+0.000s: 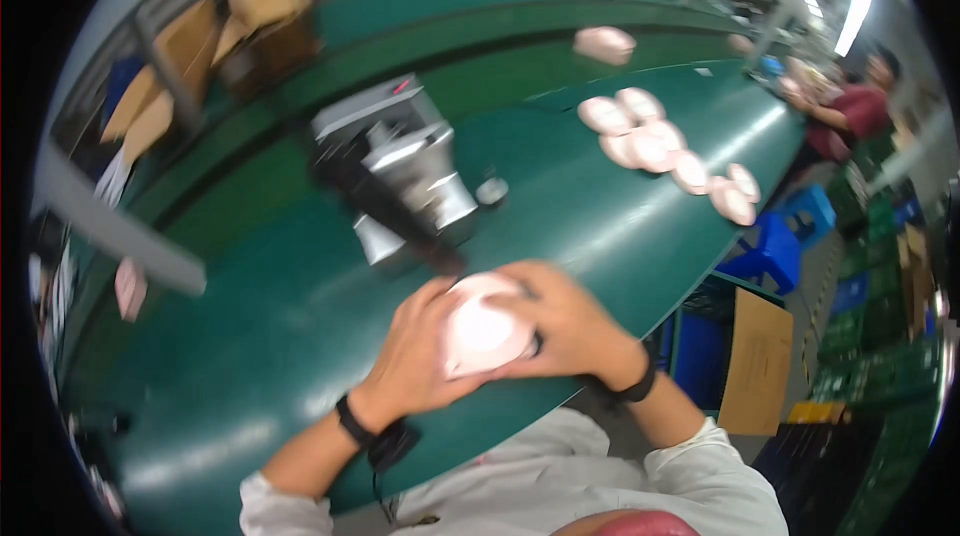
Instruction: The person picks up a pink base and a white disc, fits the disc onto the base, and drives a screw into the center using a power screwdriver. The person then sets the assembled unit aside and repeats the process with another base and disc.
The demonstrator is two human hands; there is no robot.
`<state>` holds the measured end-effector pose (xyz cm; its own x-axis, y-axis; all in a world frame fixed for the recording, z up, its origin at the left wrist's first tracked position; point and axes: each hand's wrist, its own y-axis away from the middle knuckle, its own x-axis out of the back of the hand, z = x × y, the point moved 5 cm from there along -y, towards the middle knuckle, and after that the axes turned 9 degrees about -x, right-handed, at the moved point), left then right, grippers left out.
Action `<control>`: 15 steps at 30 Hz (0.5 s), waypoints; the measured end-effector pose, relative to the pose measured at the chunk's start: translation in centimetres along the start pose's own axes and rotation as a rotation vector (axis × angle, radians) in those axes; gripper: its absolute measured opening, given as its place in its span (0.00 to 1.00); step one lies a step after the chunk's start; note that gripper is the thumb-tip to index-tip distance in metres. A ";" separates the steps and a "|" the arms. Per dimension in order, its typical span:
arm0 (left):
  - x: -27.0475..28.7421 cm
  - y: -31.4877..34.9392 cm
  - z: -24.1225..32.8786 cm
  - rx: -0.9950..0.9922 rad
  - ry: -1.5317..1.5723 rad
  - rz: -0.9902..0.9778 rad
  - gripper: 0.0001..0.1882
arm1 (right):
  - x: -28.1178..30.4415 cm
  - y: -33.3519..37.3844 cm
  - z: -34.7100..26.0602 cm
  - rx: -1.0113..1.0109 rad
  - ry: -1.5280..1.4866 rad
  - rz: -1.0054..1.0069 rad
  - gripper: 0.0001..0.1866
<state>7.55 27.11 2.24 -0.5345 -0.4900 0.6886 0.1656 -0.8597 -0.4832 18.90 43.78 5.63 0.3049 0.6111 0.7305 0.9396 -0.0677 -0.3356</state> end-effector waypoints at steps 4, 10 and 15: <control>-0.7 0.3 0.7 -0.072 -0.005 -0.004 0.55 | 0.6 1.9 -0.4 0.055 -0.054 0.129 0.34; -0.7 1.5 0.2 -0.069 0.025 0.054 0.58 | 1.8 4.5 2.1 -0.205 -0.165 0.155 0.31; -0.7 -0.6 1.6 -0.037 0.149 0.075 0.50 | -1.2 4.1 0.6 -0.037 -0.214 0.322 0.31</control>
<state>9.17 27.70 2.91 -0.6396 -0.5232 0.5632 0.1803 -0.8143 -0.5517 22.27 43.21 3.01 0.5496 0.7041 0.4496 0.8072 -0.3088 -0.5031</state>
